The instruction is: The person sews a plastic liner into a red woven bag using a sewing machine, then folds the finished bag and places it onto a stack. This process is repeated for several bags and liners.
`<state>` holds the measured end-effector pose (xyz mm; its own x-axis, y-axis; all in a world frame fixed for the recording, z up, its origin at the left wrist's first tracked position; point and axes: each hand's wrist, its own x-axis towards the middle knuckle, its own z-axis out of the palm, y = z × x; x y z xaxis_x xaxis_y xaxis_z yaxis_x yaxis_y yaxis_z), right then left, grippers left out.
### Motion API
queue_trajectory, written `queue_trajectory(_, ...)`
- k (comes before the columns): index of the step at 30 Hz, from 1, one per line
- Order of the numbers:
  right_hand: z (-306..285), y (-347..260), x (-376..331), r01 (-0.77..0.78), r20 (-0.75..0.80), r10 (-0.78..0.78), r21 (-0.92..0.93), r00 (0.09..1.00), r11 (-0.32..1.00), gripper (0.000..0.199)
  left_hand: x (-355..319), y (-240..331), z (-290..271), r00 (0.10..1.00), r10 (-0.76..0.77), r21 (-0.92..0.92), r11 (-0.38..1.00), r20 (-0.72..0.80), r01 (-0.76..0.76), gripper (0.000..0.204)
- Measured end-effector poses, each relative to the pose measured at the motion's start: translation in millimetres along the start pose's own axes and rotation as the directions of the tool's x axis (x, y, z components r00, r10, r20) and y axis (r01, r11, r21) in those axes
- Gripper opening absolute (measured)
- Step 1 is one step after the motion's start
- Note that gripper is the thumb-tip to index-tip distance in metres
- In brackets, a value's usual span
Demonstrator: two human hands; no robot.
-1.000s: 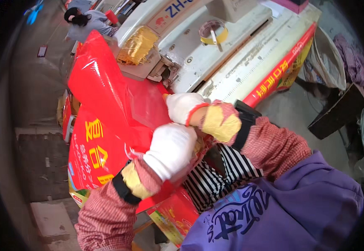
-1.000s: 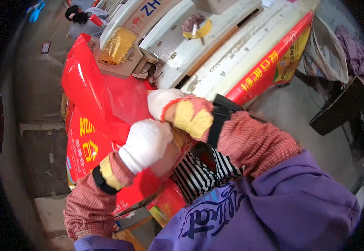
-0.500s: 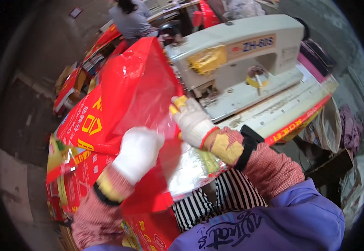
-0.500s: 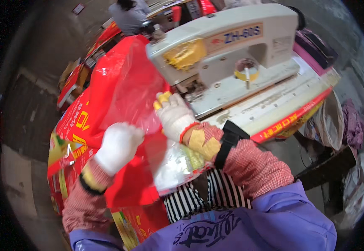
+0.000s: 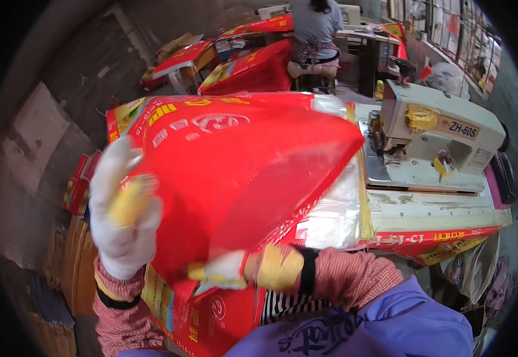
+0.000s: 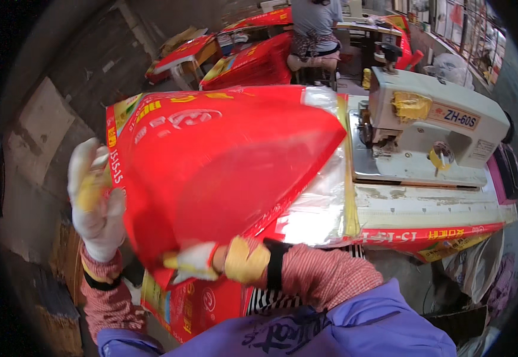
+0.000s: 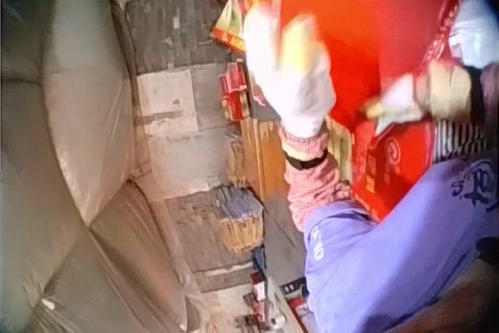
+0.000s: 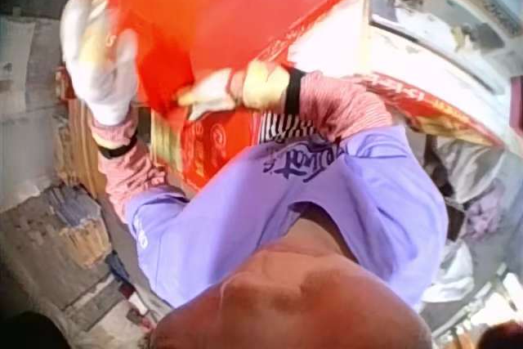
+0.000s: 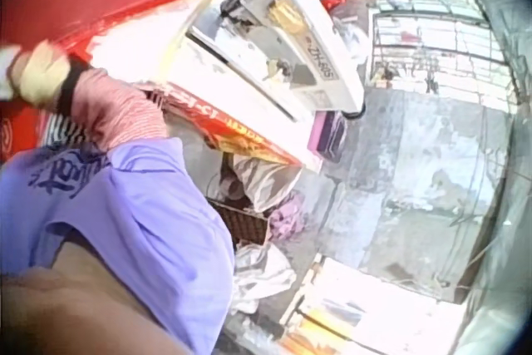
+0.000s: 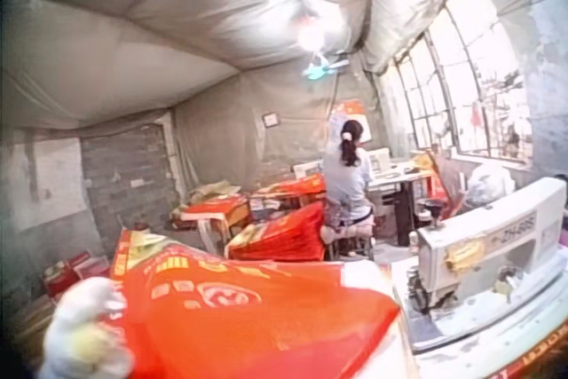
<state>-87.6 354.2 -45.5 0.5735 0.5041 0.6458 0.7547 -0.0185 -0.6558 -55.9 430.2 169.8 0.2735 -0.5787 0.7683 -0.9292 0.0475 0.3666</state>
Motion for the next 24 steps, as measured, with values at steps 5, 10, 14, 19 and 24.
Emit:
queue_trajectory(5, 38, -61, -12, -0.848, 0.577, 0.660, 0.114, 0.481, 0.518, 0.054, -99, -34, -42, 0.939, -0.194, 0.386, 0.874, -0.283, 0.296, 0.042)
queue_trajectory(10, -34, -92, -108, -0.593, 0.480, 0.639, 0.804, 0.601, -0.045, 0.038, -260, -89, -61, 0.373, -0.801, -0.080, 0.459, -0.469, 0.885, 0.041)
queue_trajectory(14, -118, -77, -182, 0.051, -0.264, 0.410, 0.886, 0.873, 0.461, 0.052, -325, -86, -44, 0.503, -0.861, -0.082, 0.508, -0.075, 0.857, 0.036)
queue_trajectory(19, -210, -53, -190, 0.078, -0.385, 0.751, 0.909, 0.537, 0.410, 0.064, -282, -28, -37, 0.412, -0.907, -0.387, 0.414, -0.092, 0.824, 0.033)
queue_trajectory(24, -178, -20, -128, -0.097, -0.070, 0.655, 0.972, 0.753, 0.216, 0.075, -348, 64, -76, 0.510, -0.834, 0.150, 0.489, -0.209, 0.860, 0.033)
